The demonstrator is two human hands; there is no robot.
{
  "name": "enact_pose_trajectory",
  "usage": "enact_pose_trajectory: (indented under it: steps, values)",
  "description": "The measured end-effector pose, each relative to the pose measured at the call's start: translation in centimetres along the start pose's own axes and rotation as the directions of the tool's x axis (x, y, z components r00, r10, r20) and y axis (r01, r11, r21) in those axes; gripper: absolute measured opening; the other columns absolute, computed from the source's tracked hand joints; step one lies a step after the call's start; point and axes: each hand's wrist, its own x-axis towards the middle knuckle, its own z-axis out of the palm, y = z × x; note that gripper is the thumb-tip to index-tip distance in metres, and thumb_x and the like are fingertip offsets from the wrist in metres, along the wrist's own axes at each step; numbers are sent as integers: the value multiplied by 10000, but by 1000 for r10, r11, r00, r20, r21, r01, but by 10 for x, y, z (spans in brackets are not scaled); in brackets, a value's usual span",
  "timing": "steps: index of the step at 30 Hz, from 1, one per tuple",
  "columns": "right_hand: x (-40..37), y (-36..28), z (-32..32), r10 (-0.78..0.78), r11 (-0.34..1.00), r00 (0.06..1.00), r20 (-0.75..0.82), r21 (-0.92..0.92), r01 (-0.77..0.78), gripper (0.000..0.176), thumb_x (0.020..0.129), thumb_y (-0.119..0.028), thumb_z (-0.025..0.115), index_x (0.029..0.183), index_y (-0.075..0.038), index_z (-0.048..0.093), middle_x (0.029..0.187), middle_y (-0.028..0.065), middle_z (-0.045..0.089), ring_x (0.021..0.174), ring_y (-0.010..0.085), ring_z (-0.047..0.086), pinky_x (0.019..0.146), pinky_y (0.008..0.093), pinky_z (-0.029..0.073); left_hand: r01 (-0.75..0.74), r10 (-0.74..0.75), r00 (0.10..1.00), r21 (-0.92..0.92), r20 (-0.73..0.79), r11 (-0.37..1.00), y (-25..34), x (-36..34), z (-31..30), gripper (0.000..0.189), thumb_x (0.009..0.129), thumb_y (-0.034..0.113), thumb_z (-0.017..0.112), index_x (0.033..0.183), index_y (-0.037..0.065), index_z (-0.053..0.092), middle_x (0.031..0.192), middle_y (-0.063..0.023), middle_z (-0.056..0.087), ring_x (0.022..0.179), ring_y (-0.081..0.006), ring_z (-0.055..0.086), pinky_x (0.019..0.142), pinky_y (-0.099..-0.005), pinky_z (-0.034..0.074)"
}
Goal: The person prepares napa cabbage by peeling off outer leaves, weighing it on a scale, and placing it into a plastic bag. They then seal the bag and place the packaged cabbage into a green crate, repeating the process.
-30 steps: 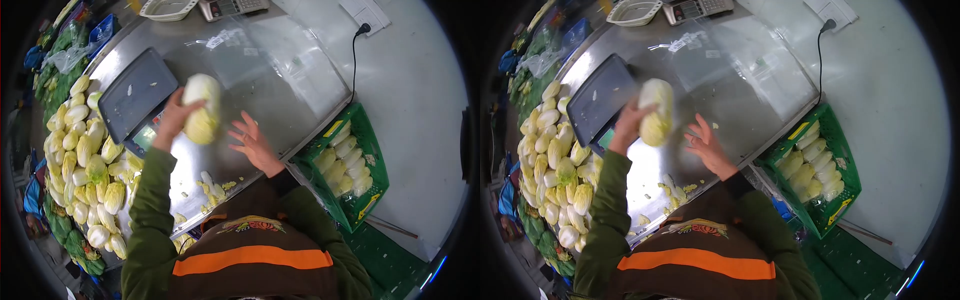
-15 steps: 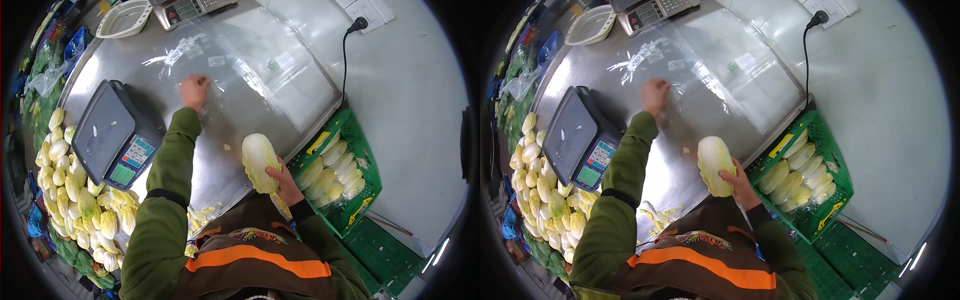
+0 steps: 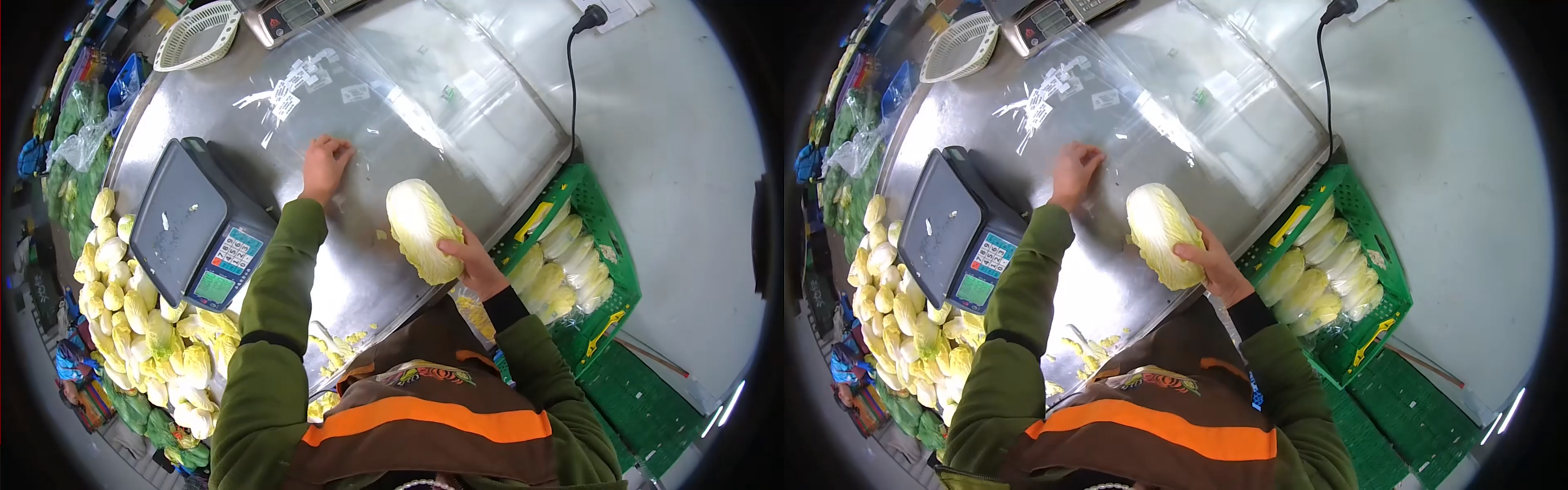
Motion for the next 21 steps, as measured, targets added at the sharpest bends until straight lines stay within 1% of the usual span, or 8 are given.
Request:
enact_pose_trajectory:
  steps: [2,6,11,13,14,16,20,21]
  values:
    - [-2,1,5,-5,1000,1000,-19,-4,5,749,820,-135,720,1460,-28,347,1281,126,560,1152,220,587,946,343,507,163,-164,986,-149,11,975,-8,4,7,176,824,154,725,955,36,726,889,-115,632,841,-332,587,758,-401,485]
    - [-1,-8,33,-41,998,999,2,-41,41,750,811,-131,741,1453,-18,373,1252,129,580,1114,209,602,906,327,522,85,-78,996,-199,41,976,-6,-9,1,163,847,132,705,953,9,720,862,-131,621,782,-321,584,729,-373,483]
    - [34,15,36,-194,920,980,-34,-352,170,753,792,-109,775,1433,12,399,1252,122,584,1076,182,603,879,312,519,277,-320,945,-690,68,669,60,-61,-30,132,955,111,614,954,-8,669,913,-20,640,792,-85,558,707,-255,470]
    - [32,39,28,-266,844,959,-96,-505,183,755,796,-96,784,1430,26,394,1260,114,578,1108,161,575,905,305,498,161,-94,985,-594,142,788,102,-81,-52,64,914,44,614,916,3,663,880,-78,632,793,-170,595,724,-311,482]
    - [25,46,28,-274,837,957,-97,-514,188,755,796,-96,784,1430,26,394,1260,114,578,1108,161,575,905,305,498,-166,229,972,-535,54,828,119,-86,-61,59,853,-5,623,898,5,660,871,-140,614,815,-276,603,751,-370,481]
    - [10,64,32,-507,766,862,-2,-461,449,763,801,-103,786,1436,18,381,1273,112,570,1134,162,558,935,300,482,-150,299,941,-595,161,790,141,-101,-73,77,808,-13,641,880,8,662,868,-153,610,837,-334,590,779,-413,472]
    - [1,91,35,-671,666,740,-42,-473,577,722,820,-143,781,1416,-1,397,1260,96,571,1112,176,566,939,310,481,-345,604,773,-671,194,657,169,-142,-72,166,788,28,703,950,33,667,938,-119,626,923,-306,589,836,-383,457]
    - [18,121,0,-766,229,635,100,-881,415,649,855,-190,754,1390,-17,429,1252,91,569,1115,185,566,924,325,490,-319,585,767,-635,264,704,171,-153,-73,207,779,44,719,979,31,665,972,-119,627,960,-319,582,873,-396,448]
